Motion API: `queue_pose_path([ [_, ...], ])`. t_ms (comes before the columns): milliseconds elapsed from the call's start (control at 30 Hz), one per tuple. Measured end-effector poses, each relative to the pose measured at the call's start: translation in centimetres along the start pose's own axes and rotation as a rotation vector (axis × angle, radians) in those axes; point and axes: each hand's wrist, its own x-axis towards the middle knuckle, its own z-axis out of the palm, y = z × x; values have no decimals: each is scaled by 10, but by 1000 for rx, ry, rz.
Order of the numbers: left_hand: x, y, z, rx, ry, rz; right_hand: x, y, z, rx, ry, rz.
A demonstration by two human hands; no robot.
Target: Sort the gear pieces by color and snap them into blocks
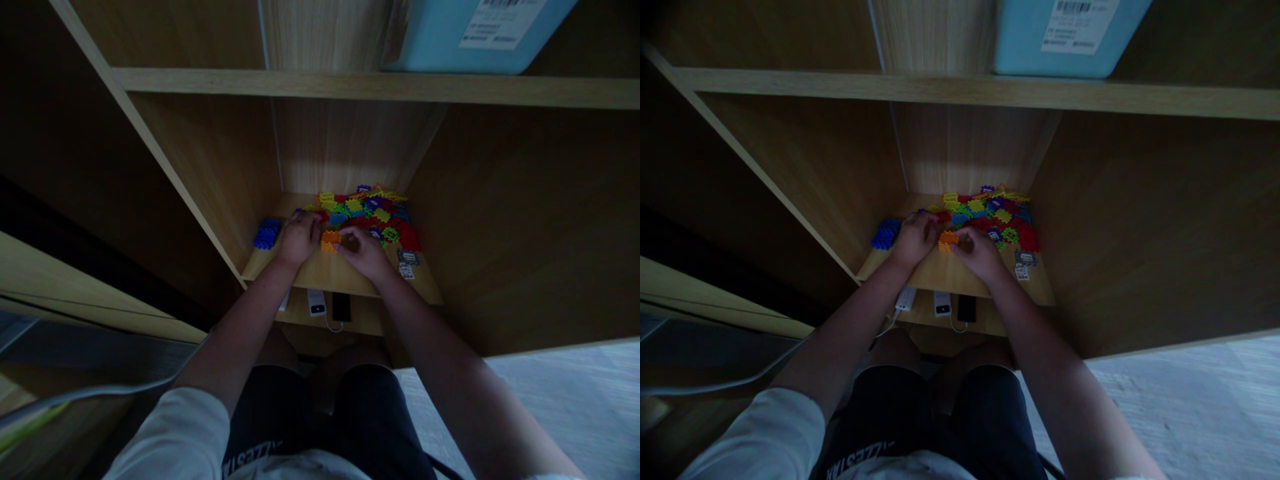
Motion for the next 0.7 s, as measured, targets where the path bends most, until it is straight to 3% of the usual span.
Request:
queue_pose_path([
  [333, 1, 1, 0, 11, -22, -31, -1, -4, -2, -2, -20, -11],
  [567, 2, -2, 4, 30, -7, -40, 0, -2, -2, 18, 70, -6],
  [700, 16, -10, 9, 100, -61, -33, 3, -3, -3, 23, 96, 16],
])
